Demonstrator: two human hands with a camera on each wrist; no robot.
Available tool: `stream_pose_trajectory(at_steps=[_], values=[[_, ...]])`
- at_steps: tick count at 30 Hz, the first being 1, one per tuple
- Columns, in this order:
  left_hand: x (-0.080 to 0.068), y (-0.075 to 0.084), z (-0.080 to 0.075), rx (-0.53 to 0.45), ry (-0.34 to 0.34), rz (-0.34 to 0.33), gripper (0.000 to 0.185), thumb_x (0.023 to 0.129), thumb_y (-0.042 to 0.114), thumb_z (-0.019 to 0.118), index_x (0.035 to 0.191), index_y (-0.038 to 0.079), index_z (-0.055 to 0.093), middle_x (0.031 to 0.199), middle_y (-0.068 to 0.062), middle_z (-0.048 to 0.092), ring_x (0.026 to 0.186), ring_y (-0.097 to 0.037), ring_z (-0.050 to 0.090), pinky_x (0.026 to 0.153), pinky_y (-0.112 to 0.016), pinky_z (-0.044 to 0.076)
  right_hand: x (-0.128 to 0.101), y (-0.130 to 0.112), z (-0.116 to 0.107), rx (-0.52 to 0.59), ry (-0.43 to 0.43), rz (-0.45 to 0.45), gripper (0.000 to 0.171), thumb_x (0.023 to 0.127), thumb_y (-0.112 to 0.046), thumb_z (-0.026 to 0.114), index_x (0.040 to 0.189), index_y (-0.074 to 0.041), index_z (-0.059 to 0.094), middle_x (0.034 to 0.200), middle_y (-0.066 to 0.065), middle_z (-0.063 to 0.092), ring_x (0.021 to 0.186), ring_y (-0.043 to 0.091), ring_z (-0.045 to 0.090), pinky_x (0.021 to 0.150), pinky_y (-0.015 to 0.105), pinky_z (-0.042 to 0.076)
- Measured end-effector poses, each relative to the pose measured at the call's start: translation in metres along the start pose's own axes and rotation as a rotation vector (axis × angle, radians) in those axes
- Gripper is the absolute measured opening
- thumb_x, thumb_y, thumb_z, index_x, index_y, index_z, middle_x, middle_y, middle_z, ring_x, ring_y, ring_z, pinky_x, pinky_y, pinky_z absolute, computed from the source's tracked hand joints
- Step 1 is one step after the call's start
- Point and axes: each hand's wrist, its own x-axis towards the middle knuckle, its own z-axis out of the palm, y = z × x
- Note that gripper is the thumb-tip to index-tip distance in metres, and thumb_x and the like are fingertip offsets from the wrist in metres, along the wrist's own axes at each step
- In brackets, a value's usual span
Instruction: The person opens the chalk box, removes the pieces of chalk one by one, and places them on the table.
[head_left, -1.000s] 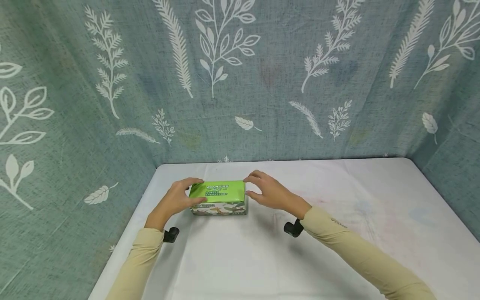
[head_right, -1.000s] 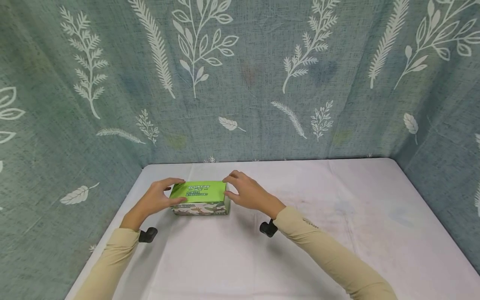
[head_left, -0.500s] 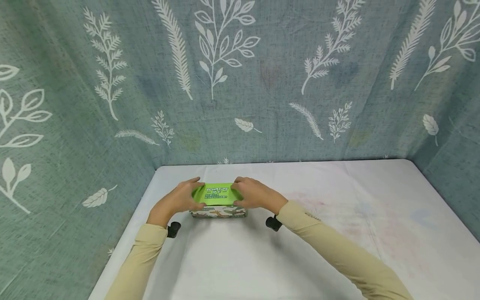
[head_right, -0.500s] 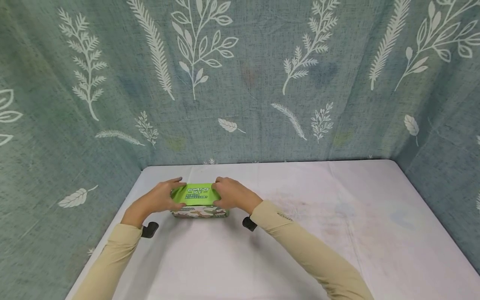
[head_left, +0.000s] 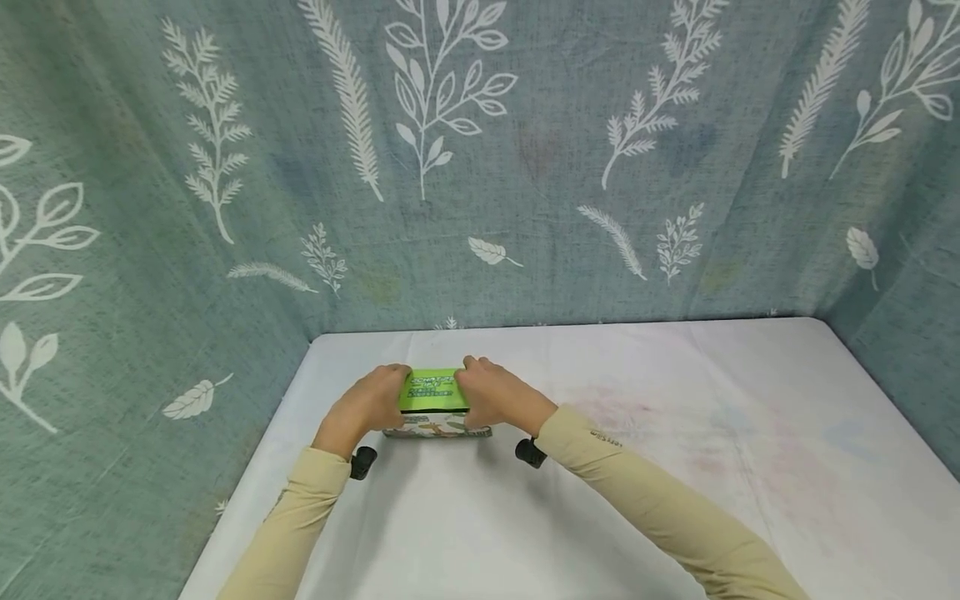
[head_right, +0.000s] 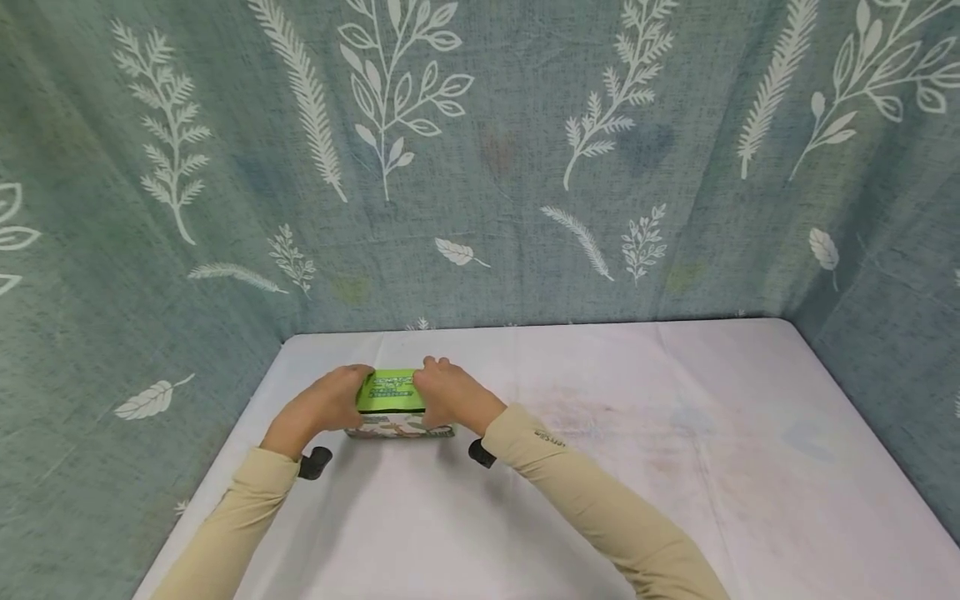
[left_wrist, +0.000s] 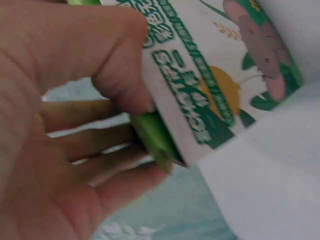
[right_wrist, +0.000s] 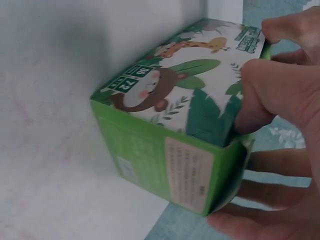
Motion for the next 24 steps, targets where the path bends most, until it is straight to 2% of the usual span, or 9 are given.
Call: stream_pose_trajectory(at_steps=[2, 4, 8, 11, 15, 18, 24], values=[[-0.001, -0.008, 0.002, -0.054, 0.042, 0.029, 0.072, 0.069, 0.002, 0.077, 0.133, -0.007, 0.048, 0.129, -0.021, 0.052, 0.106, -0.032, 0.054, 0.085, -0.045, 0.046, -0.001, 0.003, 0.001, 0.030, 0.026, -0.010, 0.039, 0.069, -0.025, 0.074, 0.102, -0.007, 0.064, 0.092, 0.003, 0.053, 0.076, 0.015, 0.047, 0.064, 0.025, 0.043], [-0.003, -0.021, 0.004, -0.166, 0.056, 0.047, 0.072, 0.068, 0.003, 0.074, 0.134, -0.005, 0.049, 0.134, -0.020, 0.049, 0.113, -0.034, 0.052, 0.082, -0.042, 0.046, -0.004, 0.007, 0.003, 0.079, 0.066, -0.026, 0.040, 0.069, -0.026, 0.075, 0.103, -0.007, 0.065, 0.095, 0.003, 0.056, 0.076, 0.014, 0.048, 0.063, 0.024, 0.041], [-0.007, -0.050, 0.009, -0.477, 0.030, 0.088, 0.071, 0.074, 0.009, 0.075, 0.138, -0.001, 0.047, 0.149, -0.017, 0.031, 0.133, -0.040, 0.033, 0.094, -0.046, 0.043, -0.007, 0.018, 0.010, 0.198, 0.154, -0.065, 0.047, 0.068, -0.030, 0.079, 0.106, -0.005, 0.068, 0.105, 0.007, 0.063, 0.082, 0.014, 0.053, 0.064, 0.022, 0.043], [-0.010, -0.062, 0.015, -0.647, 0.018, 0.109, 0.072, 0.078, 0.016, 0.078, 0.140, 0.001, 0.045, 0.153, -0.017, 0.023, 0.137, -0.041, 0.025, 0.102, -0.050, 0.036, -0.009, 0.023, 0.013, 0.261, 0.188, -0.100, 0.048, 0.068, -0.031, 0.081, 0.106, -0.003, 0.069, 0.106, 0.008, 0.064, 0.084, 0.013, 0.055, 0.066, 0.021, 0.044], [-0.010, -0.070, 0.024, -0.709, 0.061, 0.136, 0.075, 0.077, 0.022, 0.080, 0.140, 0.001, 0.046, 0.152, -0.019, 0.025, 0.137, -0.039, 0.024, 0.106, -0.050, 0.030, -0.010, 0.028, 0.013, 0.313, 0.194, -0.130, 0.047, 0.069, -0.026, 0.079, 0.107, -0.002, 0.068, 0.105, 0.008, 0.066, 0.079, 0.011, 0.055, 0.064, 0.020, 0.044], [-0.011, -0.074, 0.028, -0.737, 0.092, 0.140, 0.075, 0.077, 0.025, 0.080, 0.139, 0.002, 0.047, 0.151, -0.020, 0.027, 0.138, -0.037, 0.023, 0.107, -0.052, 0.028, -0.009, 0.030, 0.013, 0.355, 0.201, -0.128, 0.046, 0.070, -0.021, 0.076, 0.110, -0.001, 0.068, 0.108, 0.009, 0.066, 0.084, 0.011, 0.057, 0.068, 0.020, 0.046], [-0.014, -0.075, 0.033, -0.751, 0.123, 0.154, 0.074, 0.078, 0.029, 0.079, 0.139, 0.004, 0.047, 0.150, -0.015, 0.030, 0.138, -0.034, 0.025, 0.105, -0.053, 0.029, -0.014, 0.031, 0.017, 0.435, 0.180, -0.068, 0.053, 0.072, -0.022, 0.072, 0.118, 0.000, 0.064, 0.122, 0.012, 0.059, 0.108, 0.022, 0.056, 0.087, 0.032, 0.047]])
